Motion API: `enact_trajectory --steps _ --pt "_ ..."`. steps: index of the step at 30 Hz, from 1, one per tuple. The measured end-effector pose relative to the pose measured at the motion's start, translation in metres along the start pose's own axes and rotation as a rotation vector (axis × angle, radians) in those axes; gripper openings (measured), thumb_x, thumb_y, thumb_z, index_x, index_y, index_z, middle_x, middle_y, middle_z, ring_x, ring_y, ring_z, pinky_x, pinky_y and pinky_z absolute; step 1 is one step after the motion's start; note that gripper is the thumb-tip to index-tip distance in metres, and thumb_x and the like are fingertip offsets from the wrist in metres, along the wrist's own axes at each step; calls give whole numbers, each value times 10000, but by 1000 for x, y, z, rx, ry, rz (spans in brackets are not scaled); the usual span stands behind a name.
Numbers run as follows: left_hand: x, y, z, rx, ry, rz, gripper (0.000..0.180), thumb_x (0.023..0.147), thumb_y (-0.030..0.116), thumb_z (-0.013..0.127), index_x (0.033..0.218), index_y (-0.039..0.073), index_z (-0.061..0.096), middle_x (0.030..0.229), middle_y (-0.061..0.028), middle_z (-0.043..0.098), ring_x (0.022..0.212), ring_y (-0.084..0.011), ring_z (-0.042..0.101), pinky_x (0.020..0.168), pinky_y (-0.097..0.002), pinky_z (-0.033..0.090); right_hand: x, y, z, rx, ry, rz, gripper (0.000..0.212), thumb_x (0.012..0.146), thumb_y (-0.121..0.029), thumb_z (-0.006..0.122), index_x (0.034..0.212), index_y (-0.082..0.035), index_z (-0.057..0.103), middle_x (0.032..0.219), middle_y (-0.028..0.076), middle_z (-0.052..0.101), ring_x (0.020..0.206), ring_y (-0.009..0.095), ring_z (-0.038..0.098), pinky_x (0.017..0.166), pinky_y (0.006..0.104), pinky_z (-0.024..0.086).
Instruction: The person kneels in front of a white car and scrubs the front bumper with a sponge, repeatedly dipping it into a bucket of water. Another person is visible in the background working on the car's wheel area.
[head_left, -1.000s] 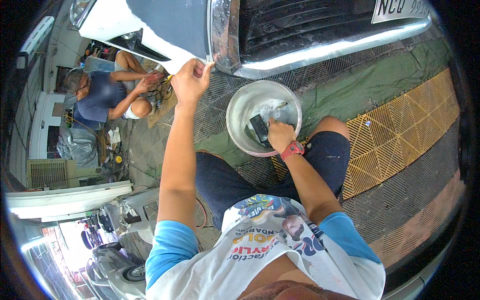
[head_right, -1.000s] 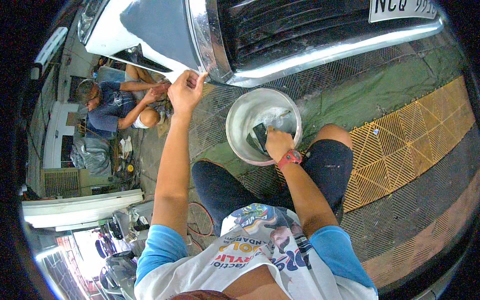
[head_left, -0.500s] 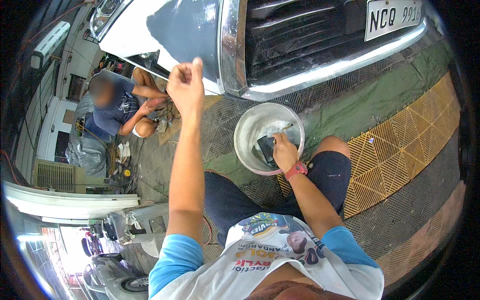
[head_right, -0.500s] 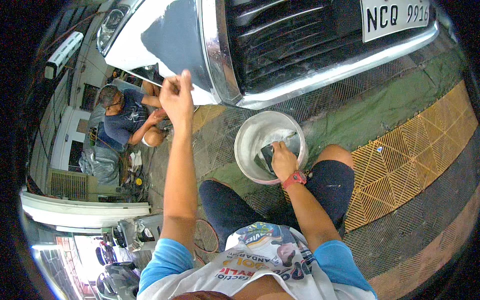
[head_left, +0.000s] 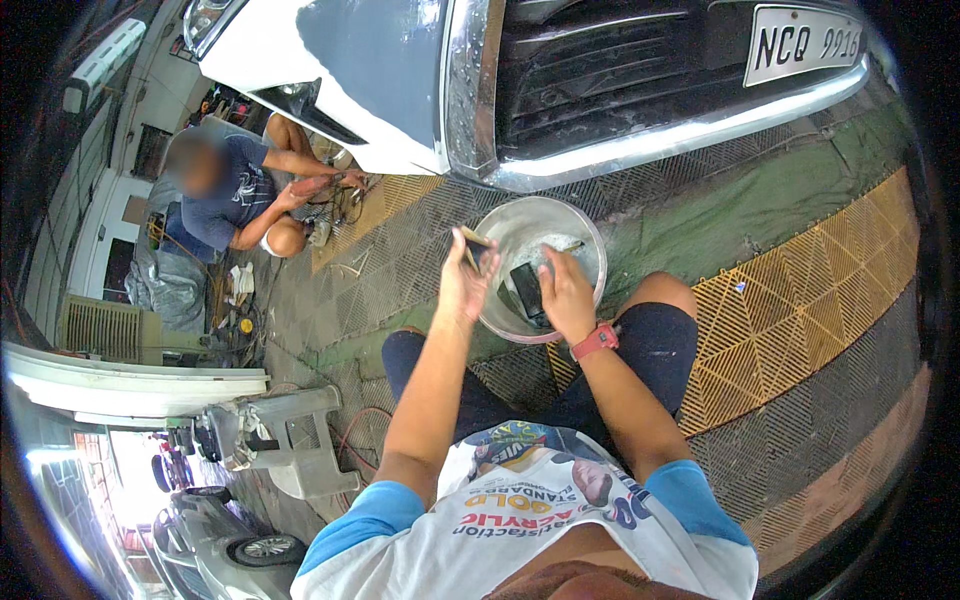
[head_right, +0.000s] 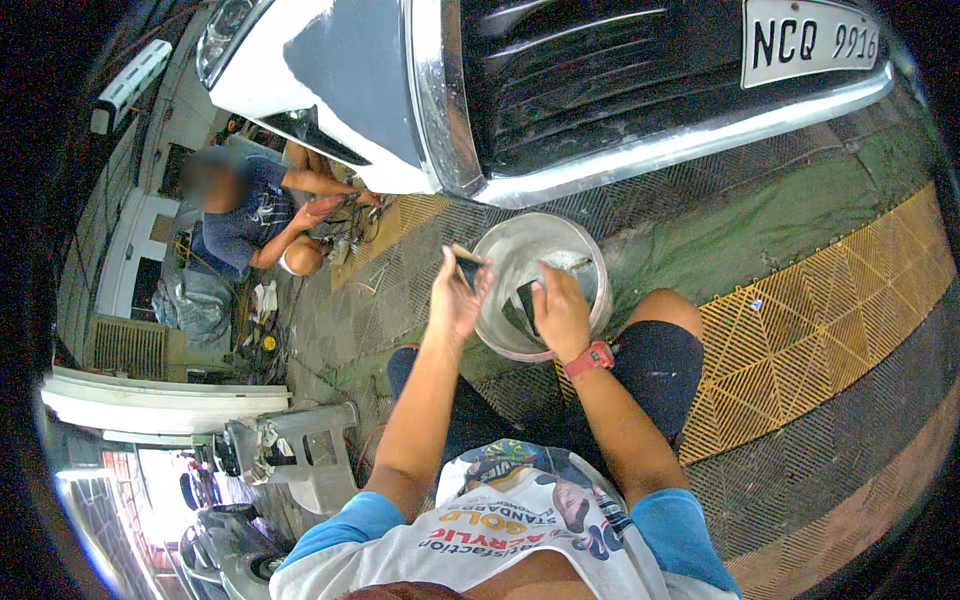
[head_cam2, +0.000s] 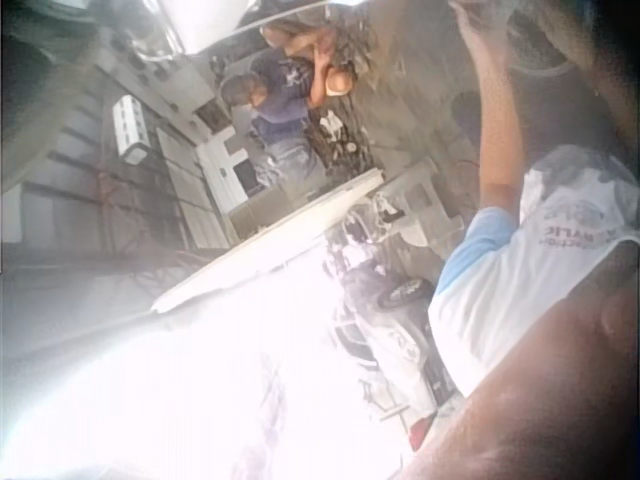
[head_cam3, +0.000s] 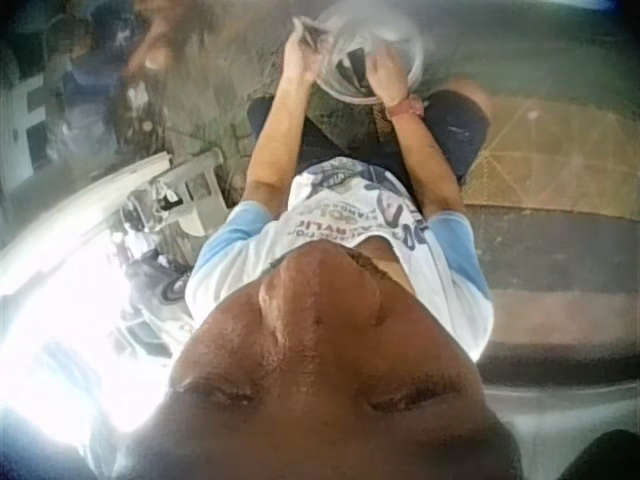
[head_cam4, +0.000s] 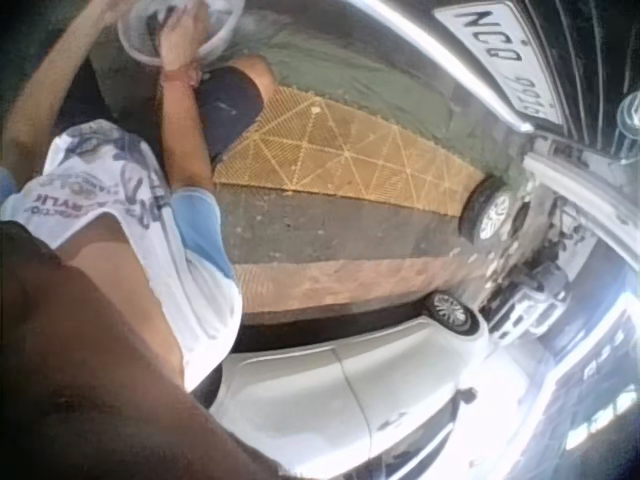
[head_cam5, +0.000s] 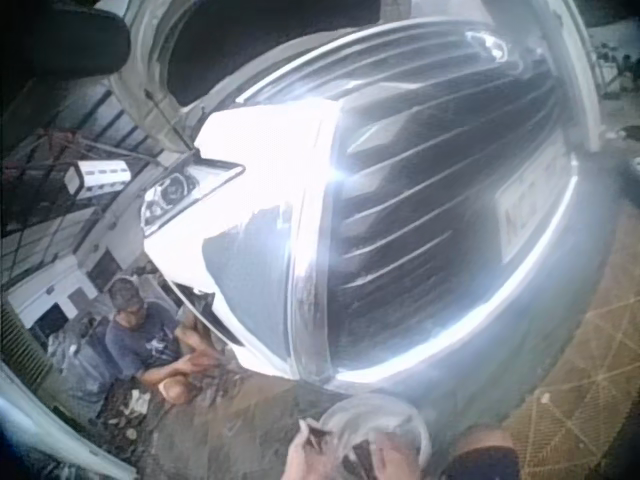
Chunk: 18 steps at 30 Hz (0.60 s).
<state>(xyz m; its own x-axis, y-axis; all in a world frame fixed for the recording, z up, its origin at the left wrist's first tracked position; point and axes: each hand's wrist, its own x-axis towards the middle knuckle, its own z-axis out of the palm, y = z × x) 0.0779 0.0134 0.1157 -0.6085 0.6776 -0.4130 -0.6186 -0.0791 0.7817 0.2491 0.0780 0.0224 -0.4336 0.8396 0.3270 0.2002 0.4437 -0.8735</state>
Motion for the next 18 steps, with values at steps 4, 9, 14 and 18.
enact_trajectory --steps 4,9,14,18 --pt "5 44 11 578 -107 404 469 998 267 804 1282 152 449 981 13 579 899 -142 594 747 -316 500 -6 17 12 -335 -238 73 413 1019 -278 681 1369 -62 647 1199 184 725 1087 382 700 955 526 522" --pt "-32 103 96 970 26 643 381 1131 383 571 1310 52 510 1065 -86 606 1015 -209 612 963 -376 506 -13 23 18 -583 -363 -13 436 995 -345 704 1345 -88 663 1075 126 765 1026 330 727 913 493 525" --pt "-15 136 148 995 18 1251 143 995 145 772 1096 43 775 964 -83 659 903 -216 651 837 -321 524 -6 24 16 -560 -383 65 367 1016 -354 666 1262 -82 676 1047 131 765 997 343 738 915 519 530" --pt "2 158 183 1085 -28 1639 151 961 97 814 1067 27 731 984 -28 683 905 -135 630 856 -297 507 -7 23 18 -562 -381 70 303 1022 -353 656 1144 -78 693 1020 127 764 962 343 743 890 511 537"
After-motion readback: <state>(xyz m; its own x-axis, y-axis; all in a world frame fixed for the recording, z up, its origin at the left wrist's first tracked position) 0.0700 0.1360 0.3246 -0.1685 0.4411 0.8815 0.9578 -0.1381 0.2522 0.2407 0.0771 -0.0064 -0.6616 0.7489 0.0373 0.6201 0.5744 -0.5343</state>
